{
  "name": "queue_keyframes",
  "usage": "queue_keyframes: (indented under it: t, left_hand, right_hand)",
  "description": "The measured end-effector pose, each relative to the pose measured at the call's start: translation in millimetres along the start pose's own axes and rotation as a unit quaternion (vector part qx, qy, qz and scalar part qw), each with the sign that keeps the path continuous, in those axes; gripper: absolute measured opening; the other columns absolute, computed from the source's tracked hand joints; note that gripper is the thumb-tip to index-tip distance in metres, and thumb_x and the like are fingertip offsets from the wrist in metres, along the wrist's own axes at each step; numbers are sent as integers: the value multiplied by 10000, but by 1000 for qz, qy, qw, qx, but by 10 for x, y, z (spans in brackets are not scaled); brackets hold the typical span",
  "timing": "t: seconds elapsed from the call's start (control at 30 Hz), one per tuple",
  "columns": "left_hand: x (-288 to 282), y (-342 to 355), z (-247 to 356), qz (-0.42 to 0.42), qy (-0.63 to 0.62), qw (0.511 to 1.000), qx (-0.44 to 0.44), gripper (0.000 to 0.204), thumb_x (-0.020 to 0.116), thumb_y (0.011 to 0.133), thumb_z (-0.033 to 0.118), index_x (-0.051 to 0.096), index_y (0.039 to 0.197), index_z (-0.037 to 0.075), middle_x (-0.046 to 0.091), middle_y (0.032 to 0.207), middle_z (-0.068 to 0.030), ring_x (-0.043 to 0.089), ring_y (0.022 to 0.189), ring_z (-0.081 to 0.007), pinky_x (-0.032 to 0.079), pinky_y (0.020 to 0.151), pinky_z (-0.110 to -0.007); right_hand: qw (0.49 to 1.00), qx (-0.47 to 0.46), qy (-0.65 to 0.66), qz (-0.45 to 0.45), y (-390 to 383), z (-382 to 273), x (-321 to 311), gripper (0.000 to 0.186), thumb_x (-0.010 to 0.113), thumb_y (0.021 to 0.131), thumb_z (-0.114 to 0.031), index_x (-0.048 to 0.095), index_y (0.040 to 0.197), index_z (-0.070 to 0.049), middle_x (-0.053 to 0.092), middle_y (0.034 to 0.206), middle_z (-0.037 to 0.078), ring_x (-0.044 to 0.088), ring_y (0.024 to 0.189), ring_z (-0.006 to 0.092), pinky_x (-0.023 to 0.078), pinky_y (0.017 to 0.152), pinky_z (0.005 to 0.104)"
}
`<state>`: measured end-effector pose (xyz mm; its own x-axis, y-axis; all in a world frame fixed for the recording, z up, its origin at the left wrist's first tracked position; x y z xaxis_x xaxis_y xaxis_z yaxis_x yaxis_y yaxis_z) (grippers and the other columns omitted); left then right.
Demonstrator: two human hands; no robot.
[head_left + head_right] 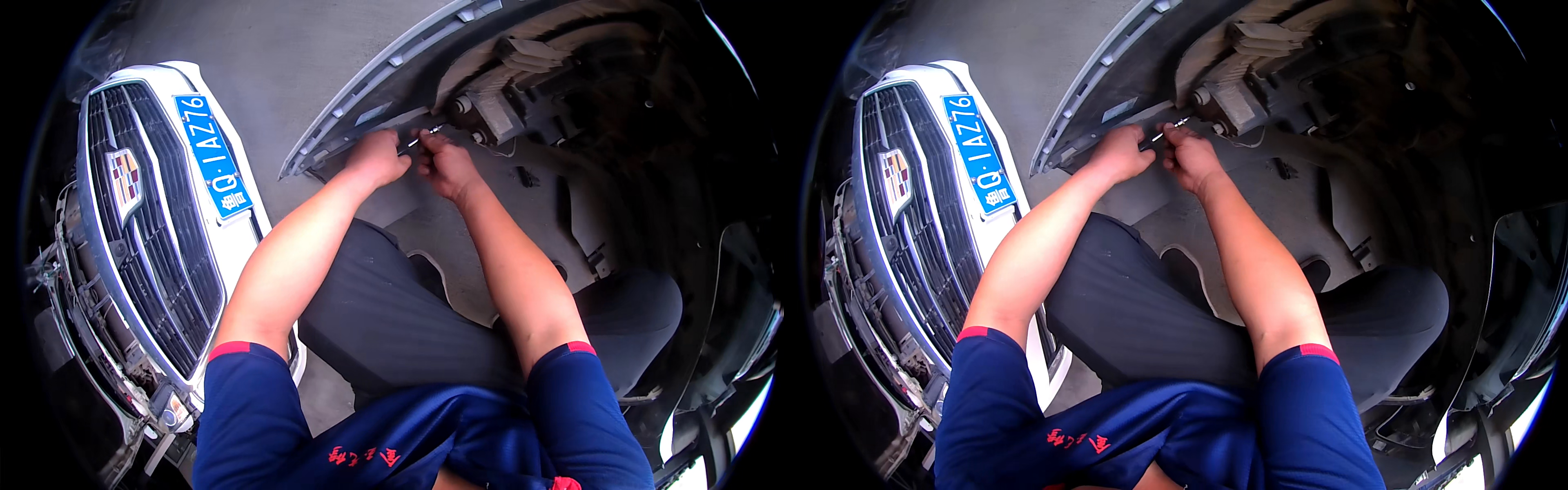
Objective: The person uses a tool to unscrew and remove a plastic component from the inside of a car bumper.
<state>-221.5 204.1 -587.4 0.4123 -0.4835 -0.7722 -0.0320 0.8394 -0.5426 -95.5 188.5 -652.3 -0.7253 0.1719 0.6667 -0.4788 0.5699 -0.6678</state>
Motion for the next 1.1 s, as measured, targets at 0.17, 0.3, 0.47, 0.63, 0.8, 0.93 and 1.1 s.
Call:
queue_keyframes:
  t: [0.17, 0.3, 0.47, 0.63, 0.8, 0.93, 1.1]
  left_hand:
    - [-7, -27, 70, -15, 4, 1000, 5, 363, 723, 802, 292, 693, 989, -17, 719, 949, -241, 709, 933, -389, 552, 802, -466]
    - [-27, -90, 51, 23, -13, 1000, 11, 327, 722, 812, 250, 684, 1001, -14, 726, 1002, -227, 698, 983, -388, 544, 836, -454]
    - [-44, -66, 111, 8, -44, 999, 22, 317, 721, 830, 242, 682, 1021, -8, 723, 1026, -230, 691, 995, -400, 539, 851, -455]
    - [-2, -73, 91, -53, -55, 997, 28, 328, 653, 926, 265, 680, 1091, -18, 710, 1052, -250, 683, 1001, -416, 532, 868, -467]
    - [49, -29, 120, -46, -29, 998, 22, 361, 622, 941, 269, 671, 1141, -28, 707, 1052, -262, 676, 1035, -424, 531, 908, -467]
    - [-17, -126, 206, -18, -7, 999, 42, 413, 645, 904, 277, 658, 1169, -39, 705, 1054, -273, 673, 1061, -423, 530, 935, -464]
    - [0, -73, 96, -10, -18, 999, 35, 395, 653, 890, 265, 670, 1159, -23, 704, 1076, -269, 670, 1080, -416, 528, 943, -463]
  right_hand:
    - [991, -35, -106, 74, 61, -4, -118, 227, 692, 1001, -326, 642, 889, -136, 511, 701, -61, 436, 557, 86, 334, 491, 268]
    - [987, -26, -104, 121, 5, 6, -6, 249, 719, 982, -342, 631, 862, -142, 525, 696, -45, 416, 522, 87, 323, 476, 274]
    - [981, -22, -134, 137, -46, -59, -99, 249, 708, 990, -339, 627, 871, -136, 523, 710, -34, 420, 558, 92, 336, 493, 287]
    - [997, -10, 36, 71, -41, -59, -186, 173, 668, 1015, -289, 660, 956, -127, 502, 722, -39, 423, 584, 100, 351, 521, 282]
    - [998, -45, 39, 33, 62, -91, -216, 140, 655, 1020, -258, 686, 1021, -122, 506, 728, -36, 422, 580, 103, 361, 525, 276]
    - [988, -84, -18, 129, 25, -81, -245, 162, 684, 1001, -280, 670, 975, -120, 529, 749, -31, 453, 587, 101, 364, 505, 286]
    - [975, -77, -51, 202, -29, -121, -231, 182, 703, 986, -291, 653, 938, -123, 540, 761, -34, 480, 602, 100, 364, 495, 291]
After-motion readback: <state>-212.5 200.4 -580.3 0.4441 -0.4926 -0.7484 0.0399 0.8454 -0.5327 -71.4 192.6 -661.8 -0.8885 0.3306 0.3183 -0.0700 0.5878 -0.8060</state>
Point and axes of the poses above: each hand's wrist, its own y-axis towards the middle knuckle, its own x-axis out of the palm, z = x × y, the point moved 8 cm from there along y, towards the middle knuckle
